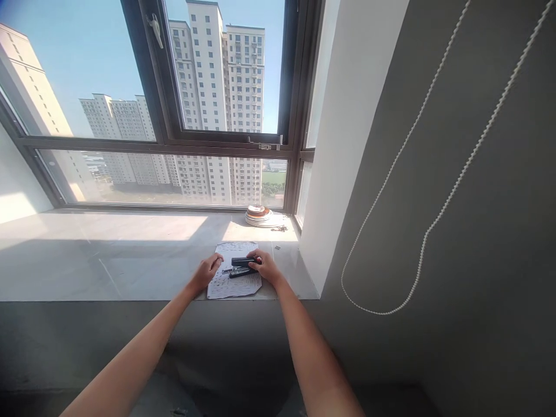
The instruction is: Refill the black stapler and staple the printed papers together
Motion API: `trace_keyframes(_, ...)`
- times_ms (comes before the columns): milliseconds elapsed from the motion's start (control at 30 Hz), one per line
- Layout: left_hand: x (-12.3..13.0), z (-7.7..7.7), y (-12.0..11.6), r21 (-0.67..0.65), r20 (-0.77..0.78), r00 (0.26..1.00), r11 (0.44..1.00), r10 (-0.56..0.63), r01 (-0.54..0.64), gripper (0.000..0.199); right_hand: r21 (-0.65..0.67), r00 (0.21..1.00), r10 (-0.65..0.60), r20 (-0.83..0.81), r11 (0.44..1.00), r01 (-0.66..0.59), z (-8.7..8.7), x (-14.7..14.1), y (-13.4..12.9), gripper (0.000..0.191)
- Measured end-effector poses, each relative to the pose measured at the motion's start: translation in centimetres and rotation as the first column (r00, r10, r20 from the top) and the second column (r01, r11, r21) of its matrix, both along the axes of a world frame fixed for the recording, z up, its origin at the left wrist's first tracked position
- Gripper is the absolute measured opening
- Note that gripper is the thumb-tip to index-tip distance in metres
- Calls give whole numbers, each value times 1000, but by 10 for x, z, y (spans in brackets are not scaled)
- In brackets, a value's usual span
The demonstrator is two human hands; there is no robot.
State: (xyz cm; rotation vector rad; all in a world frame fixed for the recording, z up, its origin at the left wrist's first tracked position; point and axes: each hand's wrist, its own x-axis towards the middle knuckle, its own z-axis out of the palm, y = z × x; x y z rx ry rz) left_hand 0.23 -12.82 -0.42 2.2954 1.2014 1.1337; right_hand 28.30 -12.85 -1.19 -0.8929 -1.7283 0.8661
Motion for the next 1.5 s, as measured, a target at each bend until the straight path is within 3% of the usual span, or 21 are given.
trace_keyframes(333,-1,-2,0,-12,0,999,999,-34,34,27,20,1000,2,10,1000,-2,3,2,-1,27)
trace_keyframes(733,2,8,-8,68,-17,999,997,36,-34,21,4,1000,-6,-4,1000,6,7,0,-4,28)
trace_keyframes(967,1,8,-8,47,-7,1000,999,-5,6,18,12,1000,-11,-3,1000,11,4,0,-2,29)
trace_keyframes(1300,-1,0,2,-42,114,993,999,-13,18,35,19,1000,-14,18,1000,14,7,-1,-4,27)
trace_keyframes(1500,0,5,2,61,16,996,994,-87,86,28,55,999,-14,34,998,12,2,-2,0,25)
